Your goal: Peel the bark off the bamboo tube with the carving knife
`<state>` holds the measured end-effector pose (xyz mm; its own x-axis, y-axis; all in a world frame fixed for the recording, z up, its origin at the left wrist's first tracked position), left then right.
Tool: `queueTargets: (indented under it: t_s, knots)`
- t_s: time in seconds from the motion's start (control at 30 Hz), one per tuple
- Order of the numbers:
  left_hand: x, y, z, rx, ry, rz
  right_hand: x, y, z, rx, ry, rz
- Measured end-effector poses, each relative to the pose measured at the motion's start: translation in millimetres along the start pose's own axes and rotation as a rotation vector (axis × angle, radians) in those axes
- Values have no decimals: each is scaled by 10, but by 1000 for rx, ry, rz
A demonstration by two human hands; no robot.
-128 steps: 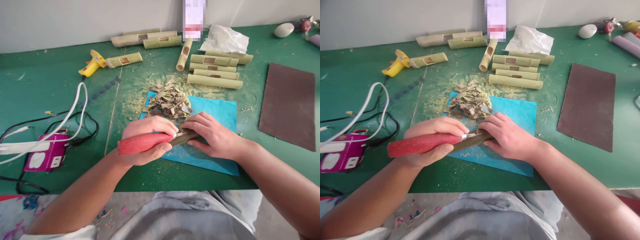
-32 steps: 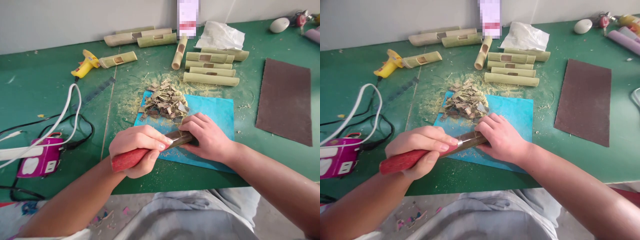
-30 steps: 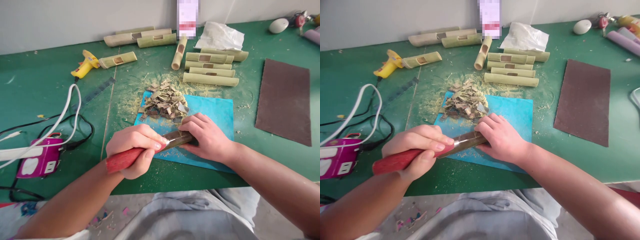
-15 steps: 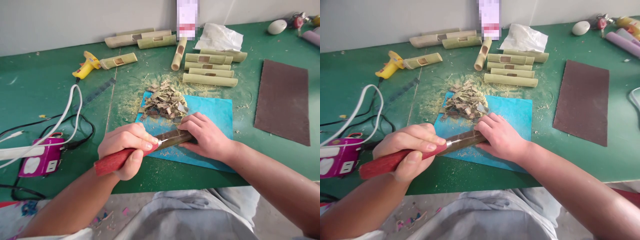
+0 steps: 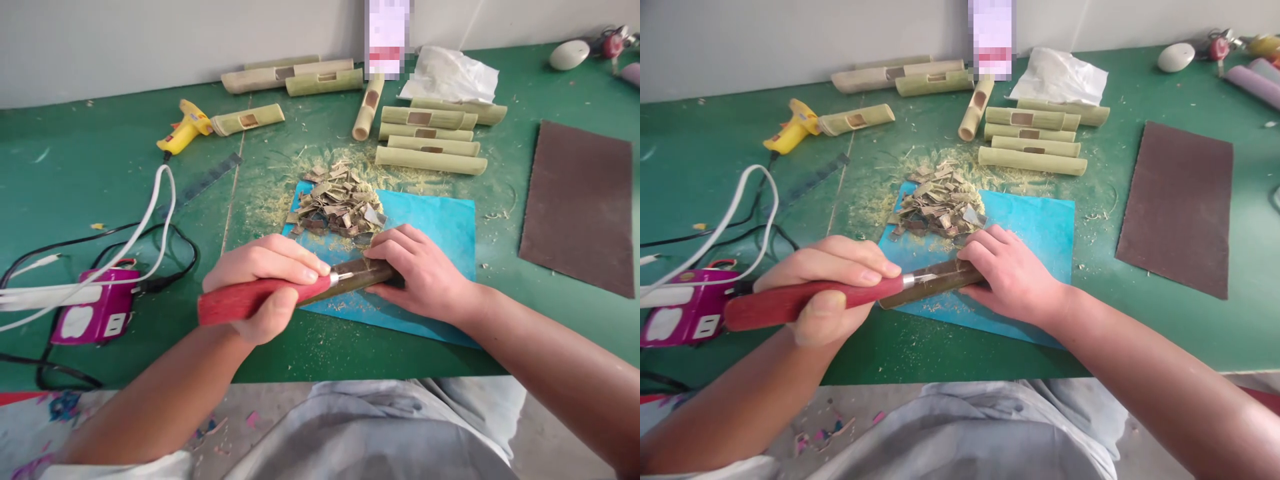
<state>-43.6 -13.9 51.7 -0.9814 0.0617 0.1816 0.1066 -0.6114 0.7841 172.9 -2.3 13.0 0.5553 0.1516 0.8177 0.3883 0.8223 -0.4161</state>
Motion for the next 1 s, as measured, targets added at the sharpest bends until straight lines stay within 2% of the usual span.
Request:
queueTargets:
  t_s: [0.13,0.2,0.5,0.8,1.0]
  knots:
    - [-91,62,59,-46,-201,73,-3,1,-3,4,6,3]
    - [-109,74,77,-47,-237,75,-1,1,-2,6,7,1]
    - [-120,63,68,-16,-248,82,-1,-9,8,-2,15,-5]
    - [-205,66,77,16,-350,180,0,-19,12,-3,11,9]
    - [-213,118,85,8,-275,219,-8,-19,11,21,26,-17]
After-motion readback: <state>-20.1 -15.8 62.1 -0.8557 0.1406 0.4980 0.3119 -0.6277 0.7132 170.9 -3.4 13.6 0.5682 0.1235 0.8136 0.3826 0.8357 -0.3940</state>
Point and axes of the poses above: each hand's wrist, its own z-axis towards the middle knuckle, its own x-axis out of the back of the hand, y = z × x, the point moved 3 cm from there along z, towards the middle knuckle, and after that the axes turned 8 degrees about x, right-handed, at the moved point
